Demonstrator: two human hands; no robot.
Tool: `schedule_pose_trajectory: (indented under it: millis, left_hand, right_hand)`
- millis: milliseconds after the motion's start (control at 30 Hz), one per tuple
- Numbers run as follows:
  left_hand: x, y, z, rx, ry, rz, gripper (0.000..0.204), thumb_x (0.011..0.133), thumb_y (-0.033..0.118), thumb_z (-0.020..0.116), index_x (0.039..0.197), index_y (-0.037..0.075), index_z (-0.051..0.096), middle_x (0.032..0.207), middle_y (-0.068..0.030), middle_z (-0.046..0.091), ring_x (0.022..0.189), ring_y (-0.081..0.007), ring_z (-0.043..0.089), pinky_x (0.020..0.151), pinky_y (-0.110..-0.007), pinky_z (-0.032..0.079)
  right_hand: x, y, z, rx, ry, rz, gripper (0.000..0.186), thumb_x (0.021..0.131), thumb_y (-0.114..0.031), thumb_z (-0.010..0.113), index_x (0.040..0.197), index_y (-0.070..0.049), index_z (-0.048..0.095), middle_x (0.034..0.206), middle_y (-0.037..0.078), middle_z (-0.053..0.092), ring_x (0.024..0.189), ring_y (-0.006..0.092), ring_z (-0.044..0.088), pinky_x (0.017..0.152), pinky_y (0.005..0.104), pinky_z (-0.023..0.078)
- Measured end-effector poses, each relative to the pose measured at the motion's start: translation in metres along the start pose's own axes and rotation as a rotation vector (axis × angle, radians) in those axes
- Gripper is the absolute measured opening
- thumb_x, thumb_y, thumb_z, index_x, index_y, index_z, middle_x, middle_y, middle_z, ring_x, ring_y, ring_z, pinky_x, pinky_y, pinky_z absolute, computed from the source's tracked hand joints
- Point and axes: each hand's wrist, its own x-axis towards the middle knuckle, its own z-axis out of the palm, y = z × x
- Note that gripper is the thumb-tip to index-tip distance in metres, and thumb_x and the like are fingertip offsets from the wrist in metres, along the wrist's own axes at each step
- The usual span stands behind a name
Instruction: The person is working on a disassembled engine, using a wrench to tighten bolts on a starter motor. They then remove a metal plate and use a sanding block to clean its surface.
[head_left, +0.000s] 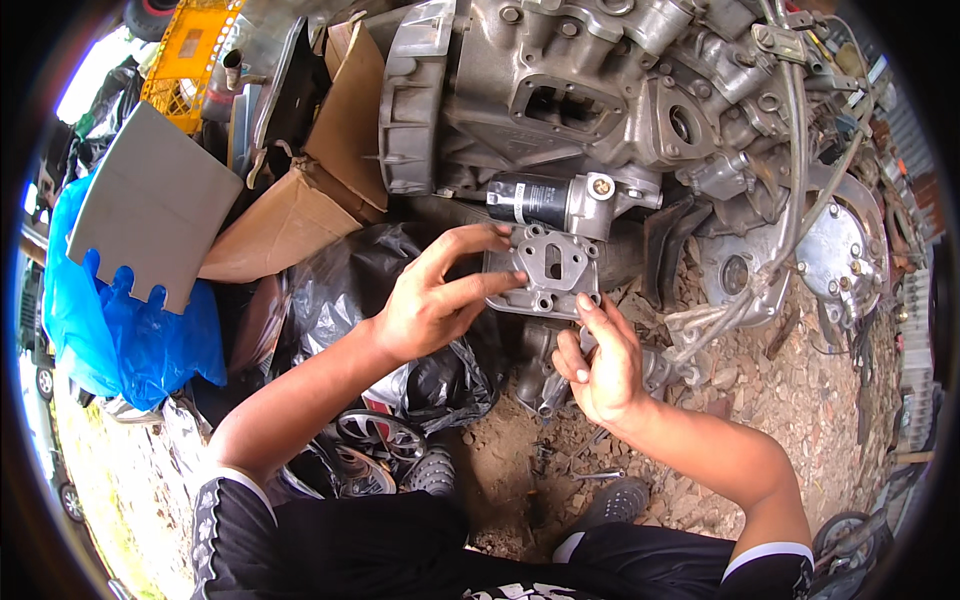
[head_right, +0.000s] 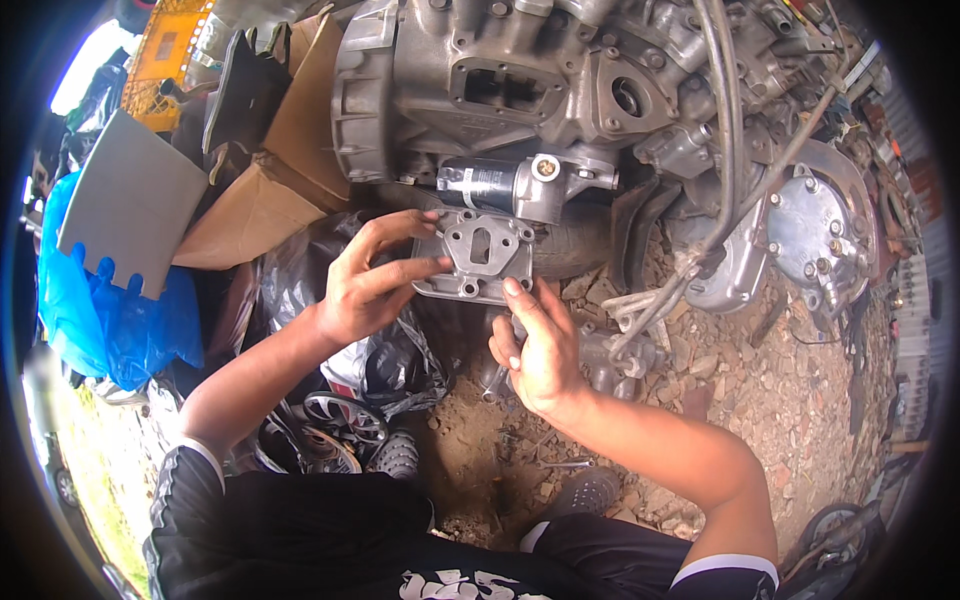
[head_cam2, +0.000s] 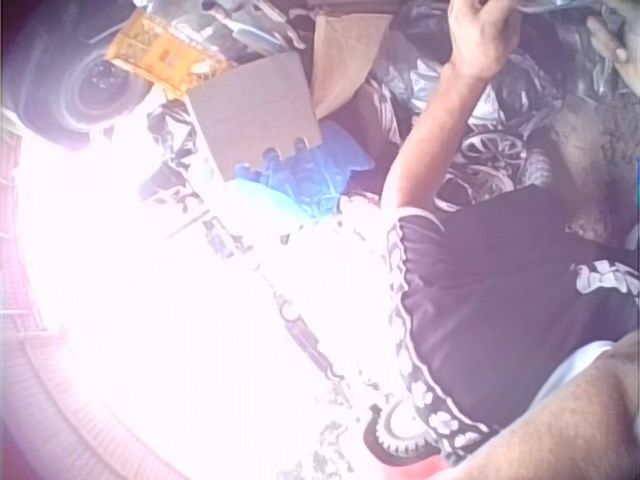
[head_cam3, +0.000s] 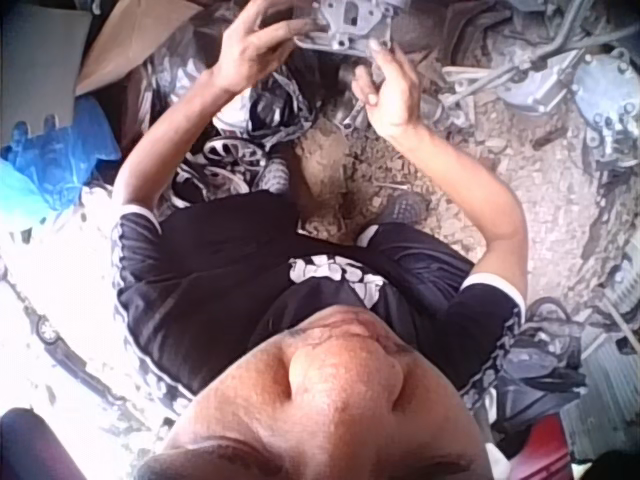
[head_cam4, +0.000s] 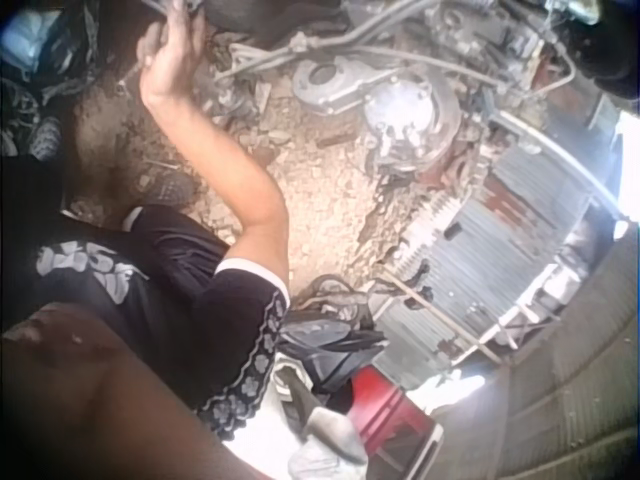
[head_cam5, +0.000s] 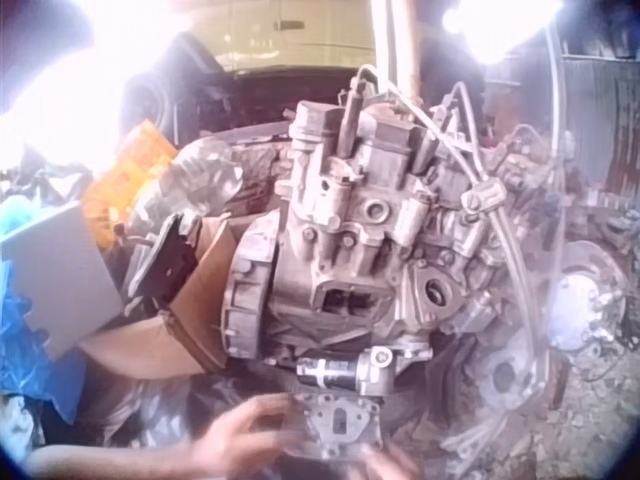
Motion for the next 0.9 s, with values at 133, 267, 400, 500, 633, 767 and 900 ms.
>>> schedule_pose_trajectory:
  millis: [133,267,400,500,633,767,900]
  left_hand:
    - [-0.012,0.014,0.016,-0.368,0.087,-0.367,0.078,0.072,-0.016,0.049,0.146,0.007,0.053,0.135,-0.0175,0.057,0.133,-0.0341,0.056,0.108,-0.044,0.051]
    - [-0.043,0.042,0.032,-1.242,0.005,-0.967,0.076,0.089,-0.007,0.049,0.16,0.006,0.027,0.141,-0.0197,0.054,0.13,-0.0276,0.056,0.104,-0.037,0.053]
    - [-0.081,0.076,0.067,-1.118,-0.17,-1.297,0.069,0.098,0.008,0.07,0.155,0.007,0.032,0.13,-0.0223,0.06,0.116,-0.0264,0.064,0.096,-0.041,0.06]
    - [-0.101,0.087,0.08,-1.276,-0.117,-1.448,0.057,0.096,0.002,0.071,0.145,-0.006,0.044,0.12,-0.0187,0.067,0.11,-0.0228,0.066,0.089,-0.039,0.065]
    - [-0.105,0.079,0.092,-1.185,-0.251,-1.538,0.041,0.096,0.003,0.071,0.132,-0.01,0.058,0.119,-0.0163,0.068,0.105,-0.0216,0.068,0.082,-0.036,0.067]
    - [-0.119,0.07,0.094,-0.9,-0.459,-1.558,0.041,0.096,0.007,0.069,0.131,-0.011,0.06,0.121,-0.0169,0.068,0.102,-0.023,0.069,0.075,-0.036,0.068]
    - [-0.147,0.072,0.095,-0.874,-0.469,-1.662,0.056,0.092,0.006,0.071,0.141,-0.011,0.051,0.126,-0.02,0.066,0.104,-0.0248,0.069,0.074,-0.035,0.067]
  right_hand:
    - [-0.008,0.0,-0.008,-0.103,-0.007,0.034,0.021,0.106,-0.023,0.06,0.123,-0.01,0.058,0.084,-0.004,0.05,0.049,0.0069,0.036,0.046,0.0243,0.028]
    - [-0.028,0.017,-0.043,-0.327,-0.037,0.16,0.023,0.108,-0.024,0.058,0.126,-0.009,0.059,0.072,-0.009,0.043,0.049,0.0016,0.034,0.045,0.0221,0.027]
    - [-0.055,0.048,-0.111,-0.656,-0.115,0.167,0.035,0.106,-0.025,0.062,0.134,-0.005,0.059,0.086,-0.002,0.065,0.073,0.0071,0.056,0.066,0.0245,0.045]
    - [-0.057,0.052,-0.133,-0.986,-0.298,0.263,0.048,0.101,-0.029,0.069,0.138,-0.001,0.056,0.114,0.012,0.071,0.104,0.0171,0.065,0.091,0.0339,0.05]
    - [-0.047,0.044,-0.14,-1.252,-0.065,0.617,0.057,0.096,-0.032,0.074,0.14,-0.001,0.056,0.13,0.02,0.065,0.113,0.0219,0.064,0.097,0.038,0.051]
    - [-0.053,0.02,-0.17,-0.659,0.123,0.755,0.034,0.1,-0.014,0.064,0.13,0.0,0.055,0.107,0.012,0.066,0.09,0.0224,0.067,0.082,0.0348,0.059]
    - [-0.06,0.039,-0.21,-0.781,0.184,1.009,0.043,0.102,-0.001,0.054,0.144,-0.001,0.049,0.114,0.015,0.07,0.1,0.0213,0.071,0.075,0.0332,0.061]
